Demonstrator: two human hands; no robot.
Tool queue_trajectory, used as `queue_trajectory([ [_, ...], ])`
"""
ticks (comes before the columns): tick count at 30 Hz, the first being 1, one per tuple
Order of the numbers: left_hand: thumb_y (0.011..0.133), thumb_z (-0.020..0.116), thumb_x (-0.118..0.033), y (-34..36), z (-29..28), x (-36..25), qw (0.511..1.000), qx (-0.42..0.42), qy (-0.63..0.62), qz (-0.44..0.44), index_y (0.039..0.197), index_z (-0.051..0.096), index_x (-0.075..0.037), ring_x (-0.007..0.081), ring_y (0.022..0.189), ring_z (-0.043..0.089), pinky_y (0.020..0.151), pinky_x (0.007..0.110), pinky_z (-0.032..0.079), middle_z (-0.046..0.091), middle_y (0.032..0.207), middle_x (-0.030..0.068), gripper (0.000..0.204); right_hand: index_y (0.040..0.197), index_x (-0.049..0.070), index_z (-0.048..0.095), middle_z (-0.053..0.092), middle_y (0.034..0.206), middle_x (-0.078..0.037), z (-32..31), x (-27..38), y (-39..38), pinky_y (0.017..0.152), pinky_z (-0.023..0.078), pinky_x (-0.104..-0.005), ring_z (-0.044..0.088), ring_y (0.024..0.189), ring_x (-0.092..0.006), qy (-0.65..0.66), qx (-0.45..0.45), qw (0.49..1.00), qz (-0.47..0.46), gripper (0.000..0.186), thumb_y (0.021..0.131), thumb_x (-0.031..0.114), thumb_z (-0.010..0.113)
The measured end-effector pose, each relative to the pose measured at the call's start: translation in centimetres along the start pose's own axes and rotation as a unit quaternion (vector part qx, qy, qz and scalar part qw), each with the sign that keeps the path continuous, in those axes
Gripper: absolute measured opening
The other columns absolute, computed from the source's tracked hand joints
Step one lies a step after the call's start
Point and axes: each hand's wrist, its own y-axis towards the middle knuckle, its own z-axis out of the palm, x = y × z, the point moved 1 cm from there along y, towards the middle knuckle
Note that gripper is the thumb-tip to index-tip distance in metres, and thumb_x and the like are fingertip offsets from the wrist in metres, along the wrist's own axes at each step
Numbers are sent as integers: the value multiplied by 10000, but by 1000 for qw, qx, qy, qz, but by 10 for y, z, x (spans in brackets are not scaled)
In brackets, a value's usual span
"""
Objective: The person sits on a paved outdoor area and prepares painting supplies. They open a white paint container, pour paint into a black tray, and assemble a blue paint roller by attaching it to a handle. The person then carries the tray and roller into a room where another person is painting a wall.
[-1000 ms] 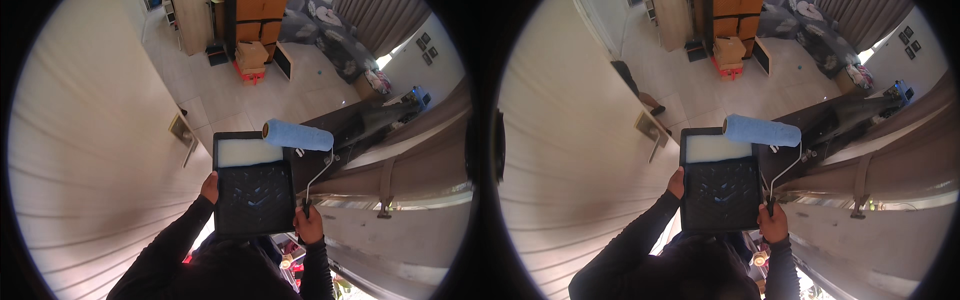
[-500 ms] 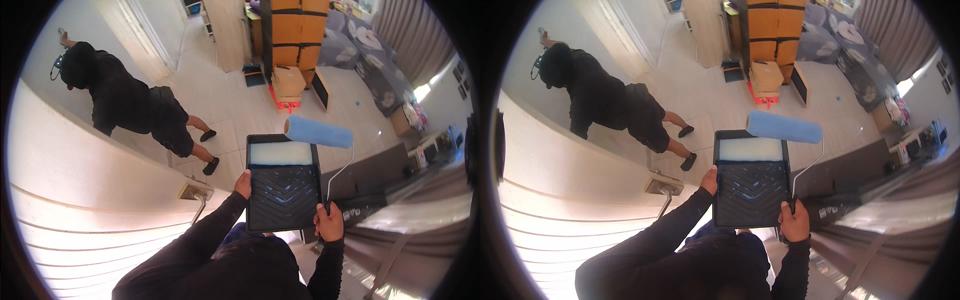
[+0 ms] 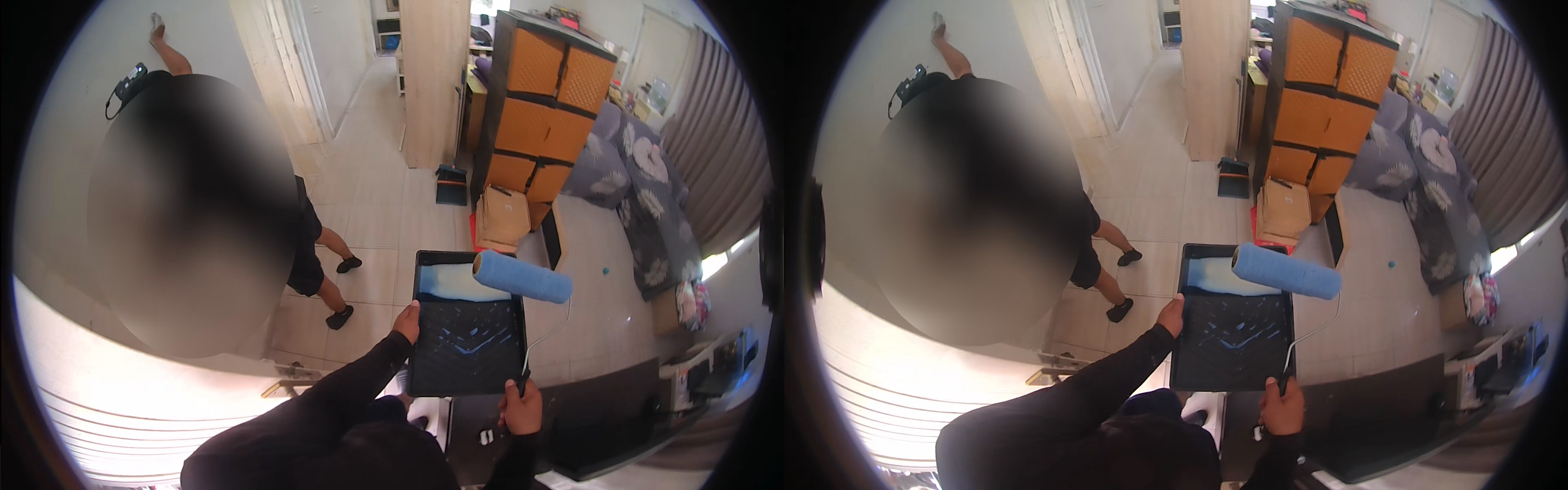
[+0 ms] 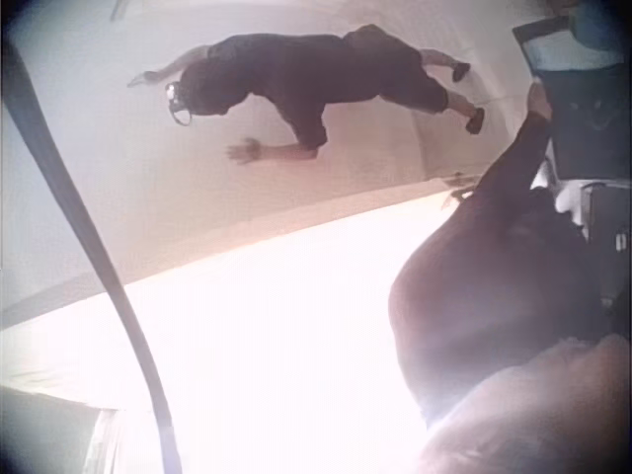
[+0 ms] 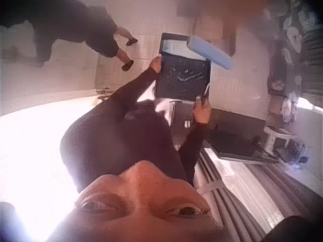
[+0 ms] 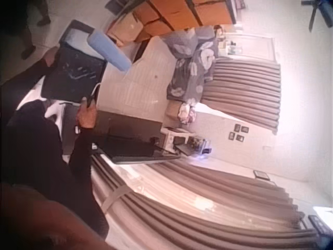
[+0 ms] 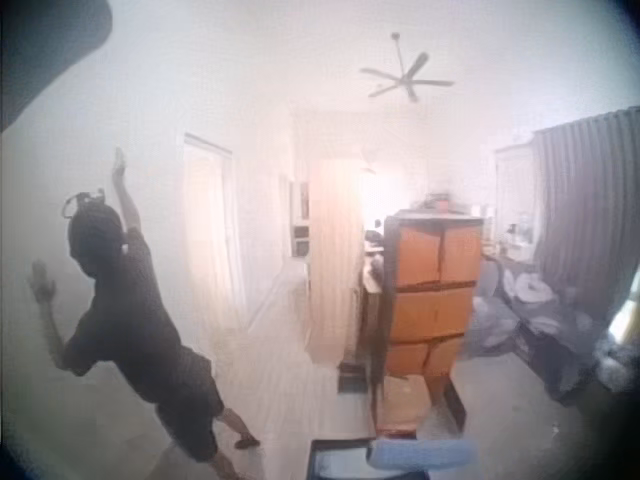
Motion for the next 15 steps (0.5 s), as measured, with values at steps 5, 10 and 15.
queue_trajectory([
  [5,1069,359,-491,56,3,-18,999,-18,41,-16,1270,583,88,301,1249,581,1068,346,404,646,1259,244,652,870,24,510,535,566,-66,13,19,51,361,400,-316,505,385,-149,-12,12,1000,7,245,989,230,571],
  [10,1071,336,-493,109,-8,-24,999,-44,3,23,1256,590,89,330,1233,589,1066,360,409,653,1237,252,662,908,17,521,550,585,-65,23,33,85,362,394,-307,493,386,-132,11,46,999,9,216,993,212,563],
  [15,1073,335,-490,148,-24,-42,998,-56,1,-9,1287,569,97,320,1259,569,1082,349,394,636,1271,247,668,919,29,505,557,602,-77,27,45,119,354,410,-304,502,397,-141,-10,54,998,27,208,1006,213,549],
])
